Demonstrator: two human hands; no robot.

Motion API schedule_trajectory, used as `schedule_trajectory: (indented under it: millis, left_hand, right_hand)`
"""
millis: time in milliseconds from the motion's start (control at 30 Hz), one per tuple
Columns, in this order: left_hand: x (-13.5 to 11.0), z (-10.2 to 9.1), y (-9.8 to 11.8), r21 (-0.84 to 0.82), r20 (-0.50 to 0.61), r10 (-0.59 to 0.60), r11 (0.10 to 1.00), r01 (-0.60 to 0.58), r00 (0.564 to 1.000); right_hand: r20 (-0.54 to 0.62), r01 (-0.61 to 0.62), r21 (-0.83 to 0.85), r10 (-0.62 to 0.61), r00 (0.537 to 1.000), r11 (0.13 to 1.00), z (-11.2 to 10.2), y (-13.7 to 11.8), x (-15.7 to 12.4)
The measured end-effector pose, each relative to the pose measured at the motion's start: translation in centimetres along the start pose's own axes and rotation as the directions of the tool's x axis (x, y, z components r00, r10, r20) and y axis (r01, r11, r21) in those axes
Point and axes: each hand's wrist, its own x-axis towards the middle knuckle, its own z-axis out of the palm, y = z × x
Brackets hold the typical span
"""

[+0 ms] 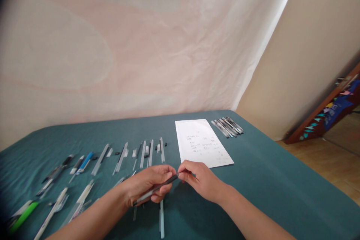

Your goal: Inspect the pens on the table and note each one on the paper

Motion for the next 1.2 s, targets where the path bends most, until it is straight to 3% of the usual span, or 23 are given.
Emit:
schedule_trajectory:
  millis: [100,300,467,633,733,900,1000,1067,1100,1200]
  left_hand:
    - [0.0,0.0,0.0,0.0,0.01,-0.001,1.0,0.001,1.0]
    - [-0.2,0.2,0.1,0.041,-0.019,0.011,0.999,-0.01,1.0]
    - [-1.1,0.2,1.6,0.328,-0.102,0.008,0.944,0.026,0.995]
    - [-1.6,-0.6,2.8,0.576,-0.23,0.149,0.818,0.011,0.962]
    - [-1.8,-1.0,2.9,0.547,-0.2,0.129,0.837,0.002,0.971]
    - [-1.9,-1.2,2.7,0.353,-0.129,-0.017,0.933,0.062,0.991]
    - [-1.8,-0.6,2.7,0.412,-0.184,-0.002,0.908,0.079,0.983]
    - [-1.6,0.0,2.6,0.586,-0.27,0.093,0.805,0.087,0.958]
    - [-1.5,0.3,2.6,0.705,-0.305,0.183,0.704,0.092,0.935]
    - [-1.3,1.0,2.3,0.951,-0.267,0.478,0.271,0.149,0.837]
  right_hand:
    - [0.026,-0.004,0.018,0.003,1.0,1.0,-0.1,0.0,0.0]
    - [-0.029,0.005,0.016,-0.004,1.0,1.0,-0.1,-0.1,0.1]
    - [-0.223,-0.019,-0.034,0.011,0.975,0.999,-0.8,0.6,0.0]
    - [-0.328,-0.006,-0.162,-0.049,0.943,0.987,-1.0,1.4,0.0]
    - [-0.304,0.05,-0.232,-0.121,0.945,0.971,-0.9,1.5,0.2]
    - [-0.227,0.144,-0.316,-0.222,0.948,0.938,-1.0,1.1,0.2]
    - [-0.199,0.157,-0.338,-0.233,0.952,0.928,-1.0,0.9,0.1]
    - [-0.206,0.139,-0.339,-0.217,0.954,0.93,-1.0,0.8,0.1]
    - [-0.215,0.124,-0.335,-0.204,0.955,0.934,-1.0,0.8,0.0]
    - [-0.235,0.072,-0.311,-0.15,0.96,0.948,-0.9,0.8,0.0]
